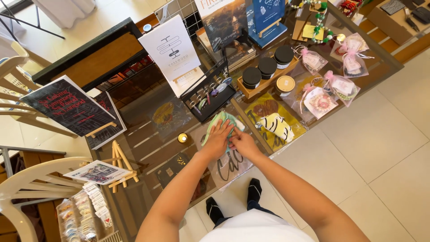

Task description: The person wipes a glass table surface with a green cloth. They move a small easel and a book aside to clean underneath them, then wipe the rest of the table area. Finally, they pick up a black tray containing small items and place it on the table.

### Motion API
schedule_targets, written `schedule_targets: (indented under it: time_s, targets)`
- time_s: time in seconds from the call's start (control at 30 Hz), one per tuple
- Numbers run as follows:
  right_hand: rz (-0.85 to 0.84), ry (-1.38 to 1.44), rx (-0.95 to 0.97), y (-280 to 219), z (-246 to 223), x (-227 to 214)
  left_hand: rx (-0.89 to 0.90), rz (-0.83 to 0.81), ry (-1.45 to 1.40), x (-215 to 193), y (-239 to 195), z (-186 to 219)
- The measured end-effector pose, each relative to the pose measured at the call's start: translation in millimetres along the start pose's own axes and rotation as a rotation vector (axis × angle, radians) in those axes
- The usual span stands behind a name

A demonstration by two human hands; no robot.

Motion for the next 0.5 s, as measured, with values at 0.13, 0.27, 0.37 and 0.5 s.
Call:
schedule_targets:
  time_s: [0.13, 0.27, 0.37, 0.5]
  targets:
    - [0.057, -0.039, -0.001, 12, -12, -33, 0.006, -0.031, 0.052, 3, 50, 6]
    - [0.153, -0.173, -0.001, 35, -5, -50, -0.008, -0.074, 0.093, 9, 91, 10]
    - [0.176, -0.236, 0.025, 30, -15, -57, -0.029, -0.078, 0.088, 9, 99, 14]
    - [0.172, -0.215, 0.038, 15, -9, -56, -0.021, -0.066, 0.06, 7, 73, 32]
Point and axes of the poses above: each hand's wrist, its own y-axis towards the middle knuckle, its own x-axis out of the palm, z = x × y, the point moved 2 cm from there along y, towards the middle knuckle, and after that the axes turned 12 degrees about -y, right-handed, at the moved point
